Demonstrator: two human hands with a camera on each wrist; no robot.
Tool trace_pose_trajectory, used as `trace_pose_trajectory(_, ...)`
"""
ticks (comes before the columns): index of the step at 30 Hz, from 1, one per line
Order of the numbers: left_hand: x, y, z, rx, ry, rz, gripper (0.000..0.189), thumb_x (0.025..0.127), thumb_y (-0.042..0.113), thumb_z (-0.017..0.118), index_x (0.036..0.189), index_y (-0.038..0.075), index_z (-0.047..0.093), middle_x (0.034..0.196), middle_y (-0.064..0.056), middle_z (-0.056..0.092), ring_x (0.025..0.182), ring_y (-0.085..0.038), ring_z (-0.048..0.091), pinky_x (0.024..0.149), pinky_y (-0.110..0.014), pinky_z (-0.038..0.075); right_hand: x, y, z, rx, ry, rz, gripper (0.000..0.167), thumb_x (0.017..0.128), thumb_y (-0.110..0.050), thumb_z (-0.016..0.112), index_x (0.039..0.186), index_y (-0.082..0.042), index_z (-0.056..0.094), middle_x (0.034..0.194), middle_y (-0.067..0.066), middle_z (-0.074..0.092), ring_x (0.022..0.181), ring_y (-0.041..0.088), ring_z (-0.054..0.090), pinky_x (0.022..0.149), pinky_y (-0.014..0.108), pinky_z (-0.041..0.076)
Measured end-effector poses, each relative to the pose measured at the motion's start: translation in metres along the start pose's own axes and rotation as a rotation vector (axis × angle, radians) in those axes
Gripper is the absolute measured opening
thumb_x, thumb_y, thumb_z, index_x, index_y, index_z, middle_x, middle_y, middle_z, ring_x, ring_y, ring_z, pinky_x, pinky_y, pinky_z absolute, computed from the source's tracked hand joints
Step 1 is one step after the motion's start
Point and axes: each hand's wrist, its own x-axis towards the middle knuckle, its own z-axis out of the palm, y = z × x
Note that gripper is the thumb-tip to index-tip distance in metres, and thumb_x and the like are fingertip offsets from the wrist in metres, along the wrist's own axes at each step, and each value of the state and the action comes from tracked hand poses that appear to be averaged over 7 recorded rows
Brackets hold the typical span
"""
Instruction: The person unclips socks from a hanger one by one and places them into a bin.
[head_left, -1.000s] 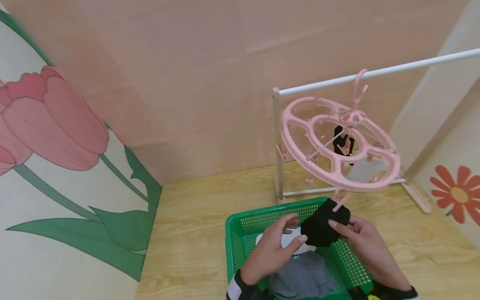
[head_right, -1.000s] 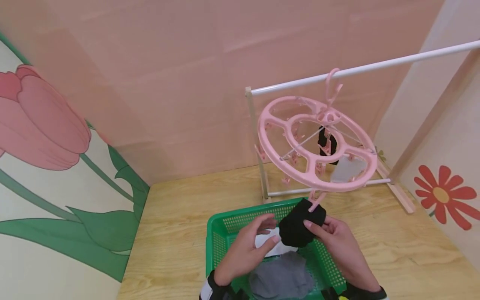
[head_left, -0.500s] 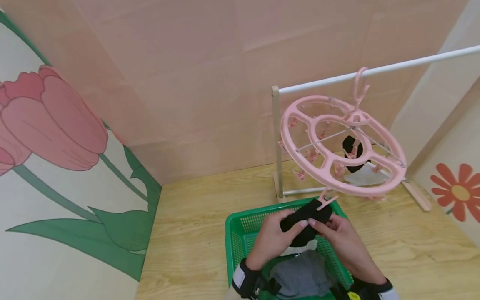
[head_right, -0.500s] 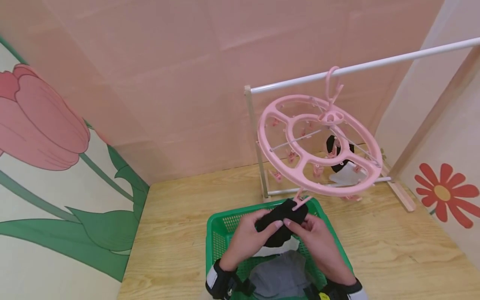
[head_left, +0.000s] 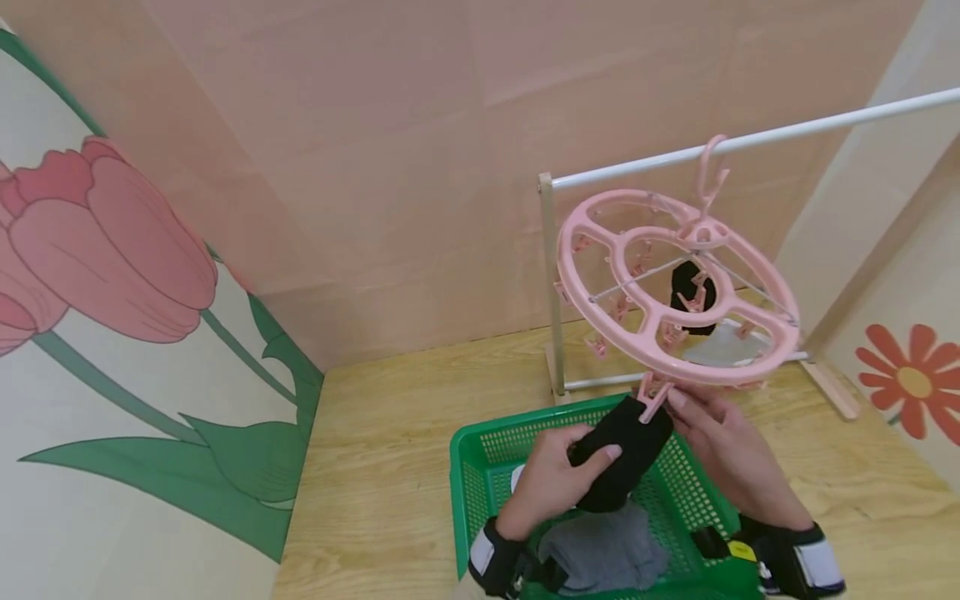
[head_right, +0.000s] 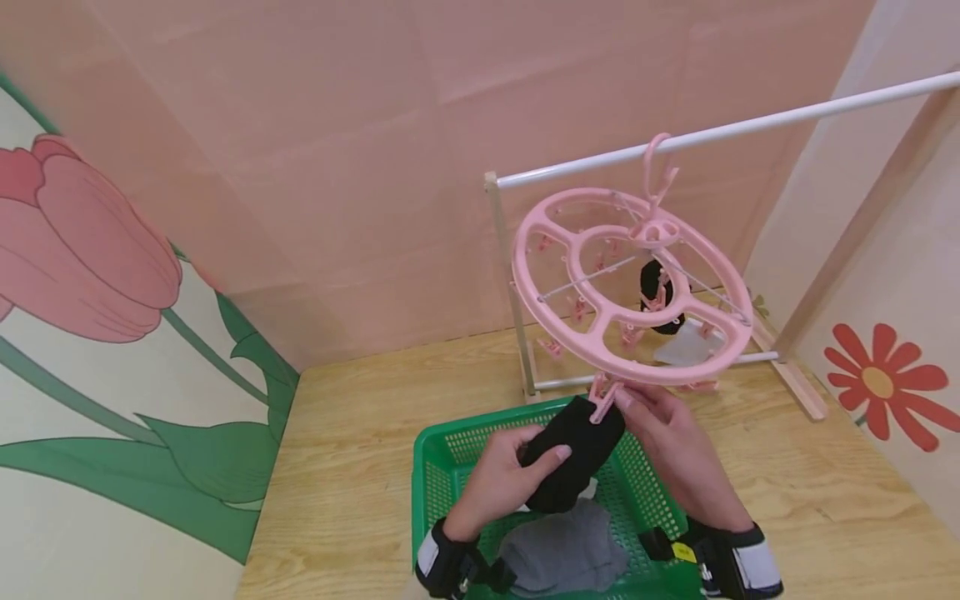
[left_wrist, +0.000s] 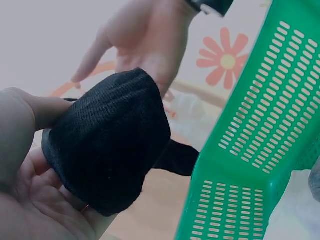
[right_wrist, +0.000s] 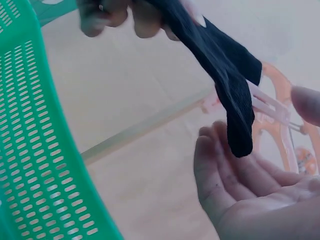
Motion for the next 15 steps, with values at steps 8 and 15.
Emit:
trace_pose_trajectory(8, -0.001, 0.001, 0.003, 0.064, -0.04, 0.042, 0.025, 0.105, 0.037, 0.065, 0.099, 0.015, 0.076, 0.08, 0.001, 0.07, 0.073, 0.012, 0.056, 0.069, -0.009, 0.045, 0.009, -0.009, 0.001, -0.054, -0.017, -0.072, 0.039, 0.114, -0.003, 0.036, 0.15, 0.001, 0.051, 0.132, -0.005, 0.071, 0.121, 0.005, 0.064, 0.108, 0.015, 0.045)
trace_pose_trajectory(15, -0.002, -0.003, 0.005, 0.015, -0.064, -0.009, 0.026, 0.106, 0.04, 0.064, 0.11, 0.019, 0.078, 0.106, 0.001, 0.079, 0.088, 0.01, 0.066, 0.081, -0.013, 0.052, 0.006, -0.011, 0.004, -0.188, 0.052, -0.114, 0.03, 0.11, 0.003, 0.046, 0.136, 0.016, 0.051, 0.11, 0.0, 0.074, 0.103, 0.01, 0.069, 0.101, 0.018, 0.05)
